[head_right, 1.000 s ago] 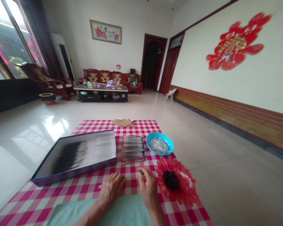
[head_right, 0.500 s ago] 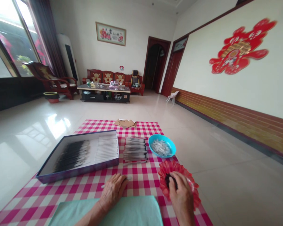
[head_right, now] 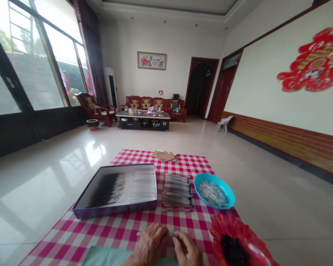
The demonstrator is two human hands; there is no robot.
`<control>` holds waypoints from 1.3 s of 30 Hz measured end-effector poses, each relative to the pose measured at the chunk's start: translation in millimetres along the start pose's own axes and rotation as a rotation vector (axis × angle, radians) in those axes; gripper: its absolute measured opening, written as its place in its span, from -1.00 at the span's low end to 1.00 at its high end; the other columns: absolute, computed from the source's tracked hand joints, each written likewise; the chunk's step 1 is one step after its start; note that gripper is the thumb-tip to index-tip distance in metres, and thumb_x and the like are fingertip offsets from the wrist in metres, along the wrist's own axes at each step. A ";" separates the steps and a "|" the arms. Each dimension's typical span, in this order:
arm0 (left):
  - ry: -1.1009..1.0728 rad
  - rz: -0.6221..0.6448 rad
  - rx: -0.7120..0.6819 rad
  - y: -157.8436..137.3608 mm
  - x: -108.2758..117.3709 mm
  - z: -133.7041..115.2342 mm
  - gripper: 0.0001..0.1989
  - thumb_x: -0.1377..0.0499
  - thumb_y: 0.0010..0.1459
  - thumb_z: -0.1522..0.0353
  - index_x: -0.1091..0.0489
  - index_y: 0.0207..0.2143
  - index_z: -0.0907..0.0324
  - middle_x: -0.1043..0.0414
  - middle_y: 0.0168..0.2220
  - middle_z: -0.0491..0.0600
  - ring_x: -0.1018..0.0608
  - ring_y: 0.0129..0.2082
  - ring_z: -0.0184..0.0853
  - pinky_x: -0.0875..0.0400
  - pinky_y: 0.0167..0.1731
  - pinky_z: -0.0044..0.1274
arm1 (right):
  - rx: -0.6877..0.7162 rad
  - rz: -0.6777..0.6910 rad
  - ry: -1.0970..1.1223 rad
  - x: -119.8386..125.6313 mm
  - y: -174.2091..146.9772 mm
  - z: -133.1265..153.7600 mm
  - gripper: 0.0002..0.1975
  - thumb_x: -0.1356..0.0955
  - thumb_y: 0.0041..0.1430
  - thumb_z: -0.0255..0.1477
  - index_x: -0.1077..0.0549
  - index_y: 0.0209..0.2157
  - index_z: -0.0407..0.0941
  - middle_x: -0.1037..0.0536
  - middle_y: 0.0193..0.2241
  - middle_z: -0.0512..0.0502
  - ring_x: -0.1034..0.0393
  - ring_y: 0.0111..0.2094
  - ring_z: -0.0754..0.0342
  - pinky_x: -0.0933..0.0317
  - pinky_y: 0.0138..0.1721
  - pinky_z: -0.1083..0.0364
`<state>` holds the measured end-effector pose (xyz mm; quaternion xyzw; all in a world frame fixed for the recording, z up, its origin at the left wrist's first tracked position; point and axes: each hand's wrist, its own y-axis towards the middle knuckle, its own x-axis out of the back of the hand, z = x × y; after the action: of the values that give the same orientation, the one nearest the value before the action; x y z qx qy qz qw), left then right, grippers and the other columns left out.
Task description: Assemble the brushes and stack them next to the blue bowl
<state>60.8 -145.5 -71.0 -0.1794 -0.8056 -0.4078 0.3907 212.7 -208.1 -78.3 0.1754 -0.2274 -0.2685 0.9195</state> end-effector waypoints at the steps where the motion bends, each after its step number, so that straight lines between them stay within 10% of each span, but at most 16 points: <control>1: 0.004 0.013 -0.022 0.4 0.9 -0.8 -0.87 0.03 0.18 0.42 -0.27 -0.25 0.12 -0.34 -0.43 -0.06 -0.40 -0.43 -0.34 -0.25 -0.41 -0.53 | -0.034 -0.013 0.026 -1.0 -1.8 1.0 -0.74 -0.34 0.03 -0.19 -0.55 -0.40 -0.07 -0.62 -0.46 -0.08 -0.52 -0.43 0.00 -0.40 -0.37 0.17; 9: 0.039 0.107 0.009 2.4 12.7 -6.0 -0.83 0.05 0.24 0.32 -0.33 -0.25 0.06 -0.32 -0.46 -0.09 -0.40 -0.45 -0.36 -0.21 -0.47 -0.57 | -0.241 0.096 0.133 6.4 2.6 20.5 -0.71 -0.36 0.00 -0.19 -0.50 -0.44 -0.14 -0.58 -0.50 -0.10 -0.49 -0.46 -0.01 -0.36 -0.46 0.17; 23: -0.043 0.006 0.002 -3.0 6.7 2.1 -0.72 0.09 0.23 0.44 -0.29 -0.06 0.11 -0.35 -0.37 -0.02 -0.41 -0.38 -0.33 -0.29 -0.36 -0.52 | -0.313 -0.451 0.323 43.4 19.3 41.3 -0.72 -0.32 0.08 -0.17 -0.33 -0.32 -0.10 -0.53 -0.42 -0.01 -0.42 -0.48 0.11 -0.33 -0.43 0.15; 39: 0.173 0.144 0.040 -0.5 23.9 -13.5 -0.86 -0.04 0.20 0.37 -0.32 -0.43 0.11 -0.31 -0.44 -0.06 -0.32 -0.40 -0.32 -0.19 -0.51 -0.54 | -0.417 -0.163 0.349 17.2 5.6 15.5 -0.60 -0.34 -0.03 -0.06 -0.37 -0.35 -0.12 -0.58 -0.44 -0.11 -0.51 -0.45 -0.05 -0.42 -0.44 0.05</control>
<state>51.9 -157.2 -47.8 -0.1930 -0.7620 -0.3764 0.4903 220.1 -216.6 -57.3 0.0439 0.0095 -0.3483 0.9363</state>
